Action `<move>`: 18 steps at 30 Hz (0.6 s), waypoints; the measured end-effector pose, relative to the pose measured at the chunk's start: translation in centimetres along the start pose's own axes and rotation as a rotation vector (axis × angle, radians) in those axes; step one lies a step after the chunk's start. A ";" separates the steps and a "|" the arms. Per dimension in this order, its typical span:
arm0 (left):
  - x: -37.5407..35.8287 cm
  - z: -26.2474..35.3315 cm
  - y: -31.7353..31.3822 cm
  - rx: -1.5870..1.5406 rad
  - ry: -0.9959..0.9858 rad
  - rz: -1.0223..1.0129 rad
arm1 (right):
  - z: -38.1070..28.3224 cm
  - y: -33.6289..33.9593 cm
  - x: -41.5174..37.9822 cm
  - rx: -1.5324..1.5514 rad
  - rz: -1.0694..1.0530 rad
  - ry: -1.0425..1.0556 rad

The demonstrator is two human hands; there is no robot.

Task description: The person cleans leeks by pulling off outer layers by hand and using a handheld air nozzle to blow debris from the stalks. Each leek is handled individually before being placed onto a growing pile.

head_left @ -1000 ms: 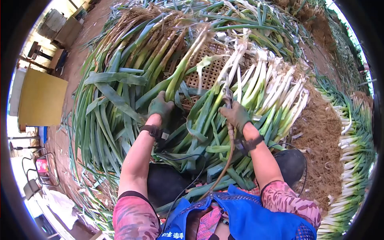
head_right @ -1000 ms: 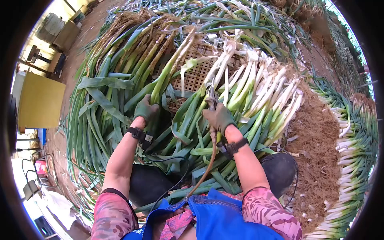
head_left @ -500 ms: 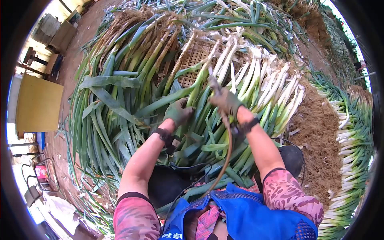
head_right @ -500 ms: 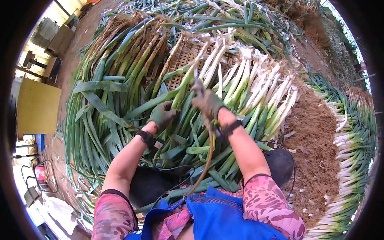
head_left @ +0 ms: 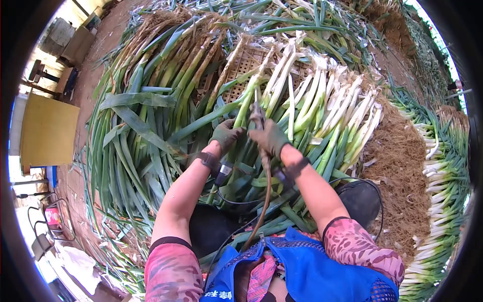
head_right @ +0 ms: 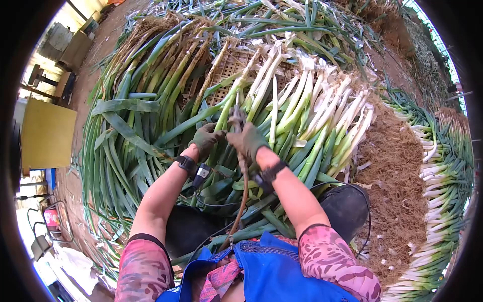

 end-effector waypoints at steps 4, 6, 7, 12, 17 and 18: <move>0.2 -1.5 -0.6 -0.007 -0.006 -0.037 | -1.1 2.5 4.6 0.084 0.007 -0.191; 0.2 -2.0 -0.8 0.035 0.009 -0.047 | 0.9 3.6 10.6 -0.231 0.177 0.030; -0.2 -1.7 -0.8 0.045 0.037 0.025 | 0.6 4.1 10.0 -0.211 0.133 0.004; -0.2 -1.1 -1.2 -0.070 -0.025 0.052 | 0.5 3.5 2.4 -0.326 0.032 0.049; 0.2 -2.4 -2.7 0.038 -0.203 -0.025 | -0.8 4.9 2.8 -0.315 0.059 -0.020; -0.3 -1.8 -3.4 -0.125 -0.094 -0.009 | 0.4 4.5 5.8 -0.318 0.057 -0.004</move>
Point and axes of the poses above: each hand's wrist, its own x-axis towards the middle knuckle, its own y-axis out of the back of the hand, z = x × y, the point moved 5 cm from there along x, towards the middle knuckle, and after that the axes turned 7 degrees about z, right-handed, at the moved point
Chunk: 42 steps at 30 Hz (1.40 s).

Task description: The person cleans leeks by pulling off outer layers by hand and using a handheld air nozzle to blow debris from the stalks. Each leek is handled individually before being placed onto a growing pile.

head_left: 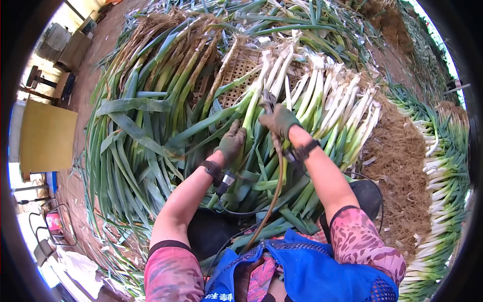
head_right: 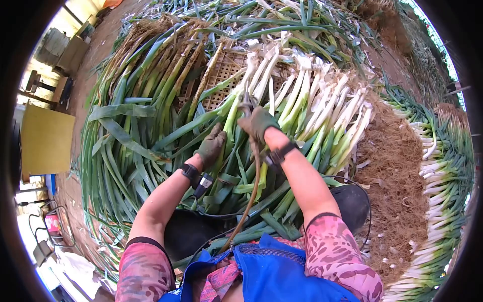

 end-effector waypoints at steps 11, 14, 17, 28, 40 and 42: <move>-0.3 -0.7 -1.3 0.444 -0.198 0.075 | -0.5 3.3 4.8 -0.117 0.030 -0.021; -1.3 0.5 -2.2 0.546 -0.159 0.046 | 0.7 2.4 -1.3 -0.046 0.022 0.008; -3.6 2.6 -4.4 0.642 -0.173 -0.101 | -1.2 1.7 -6.6 -0.191 -0.089 0.025; -2.1 5.2 -3.7 1.126 -0.334 -0.127 | -5.1 0.3 -3.1 -0.104 -0.074 0.240; 2.5 1.4 10.9 1.284 0.075 0.167 | -0.2 1.4 -1.0 -0.420 -0.080 -0.064; 0.5 2.6 5.8 1.447 -0.051 -0.231 | 0.0 2.1 -1.4 -0.433 -0.120 -0.039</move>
Point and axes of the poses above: each hand's wrist, its own x-axis towards the middle knuckle, its own y-axis out of the back of the hand, z = x × y, the point moved 5 cm from there along x, towards the middle knuckle, and after that the axes turned 7 degrees about z, right-handed, at the moved point
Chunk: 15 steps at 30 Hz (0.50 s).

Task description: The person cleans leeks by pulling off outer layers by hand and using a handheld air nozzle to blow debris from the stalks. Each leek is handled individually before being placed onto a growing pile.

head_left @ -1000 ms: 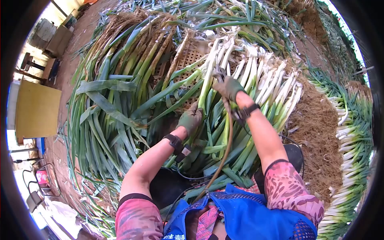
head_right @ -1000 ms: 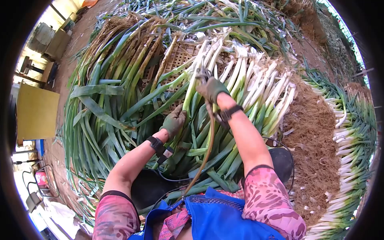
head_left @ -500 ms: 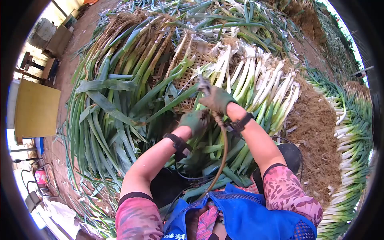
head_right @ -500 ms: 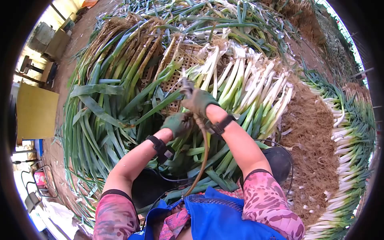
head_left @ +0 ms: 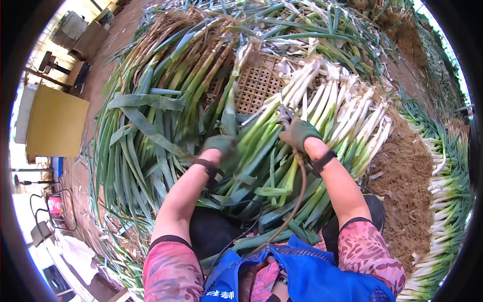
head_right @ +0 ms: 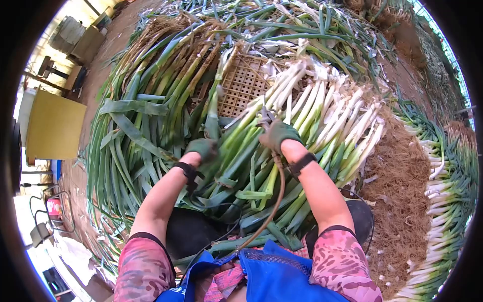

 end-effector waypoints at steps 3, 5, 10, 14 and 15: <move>-1.3 4.3 0.9 -0.121 -0.177 -0.057 | 1.1 -0.7 0.5 0.070 0.088 0.013; -1.3 3.8 3.1 -0.170 -0.145 -0.069 | 1.1 -0.8 0.3 0.110 0.113 0.023; 3.1 -7.8 9.9 -0.082 0.306 0.584 | -0.5 0.4 -1.5 0.133 -0.008 -0.037; 8.8 -14.3 9.2 0.039 0.418 0.406 | -0.7 -0.5 -1.6 0.075 0.062 -0.036; 9.0 -14.5 9.7 0.045 0.475 0.378 | -0.8 -0.6 -1.7 0.105 0.066 -0.010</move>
Point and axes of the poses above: each hand's wrist, its own x-axis towards the middle knuckle, its own y-axis out of the back of the hand, z = x × y, the point moved 5 cm from there along x, towards the middle knuckle, and after that the axes turned 7 degrees about z, right-handed, at the moved point
